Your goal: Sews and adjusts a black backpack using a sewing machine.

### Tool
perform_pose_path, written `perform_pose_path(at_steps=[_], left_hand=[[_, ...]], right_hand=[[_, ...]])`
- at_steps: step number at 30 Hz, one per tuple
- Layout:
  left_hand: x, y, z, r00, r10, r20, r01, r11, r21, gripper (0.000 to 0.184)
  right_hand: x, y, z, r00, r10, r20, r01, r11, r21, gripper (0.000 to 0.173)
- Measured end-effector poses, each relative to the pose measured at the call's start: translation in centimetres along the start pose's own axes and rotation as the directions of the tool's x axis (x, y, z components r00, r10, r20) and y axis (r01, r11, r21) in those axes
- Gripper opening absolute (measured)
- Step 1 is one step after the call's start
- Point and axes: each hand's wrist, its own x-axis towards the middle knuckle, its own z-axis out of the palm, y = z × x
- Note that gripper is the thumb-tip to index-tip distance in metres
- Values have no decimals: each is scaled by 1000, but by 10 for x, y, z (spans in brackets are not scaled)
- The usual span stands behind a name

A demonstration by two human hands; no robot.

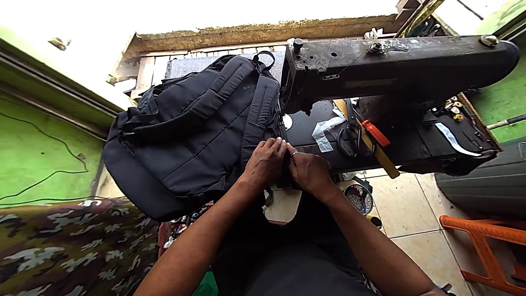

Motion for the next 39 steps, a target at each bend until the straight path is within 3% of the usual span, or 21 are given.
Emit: perform_pose_path(at_steps=[5,10,23,29,32,39], left_hand=[[3,-4,3,998,-40,-42,39,999,-29,41],[7,-5,5,999,-35,-40,37,999,40,34],[28,-33,6,1000,-20,15,19,995,96,40],[29,-46,8,996,76,-39,-74,996,56,32],[24,-45,6,996,88,-15,-87,995,51,31],[14,-44,-1,995,96,-7,-96,995,11,33]], right_hand=[[-8,-4,11,990,-93,-108,77,987,-142,39],[-1,-4,7,996,-73,-50,67,991,-116,39],[36,-4,5,1000,14,-2,-14,995,-98,42],[34,5,11,996,43,-80,-37,997,70,48],[28,5,2,988,146,41,-151,973,175,65],[23,7,5,997,71,-23,-67,986,153,50]])
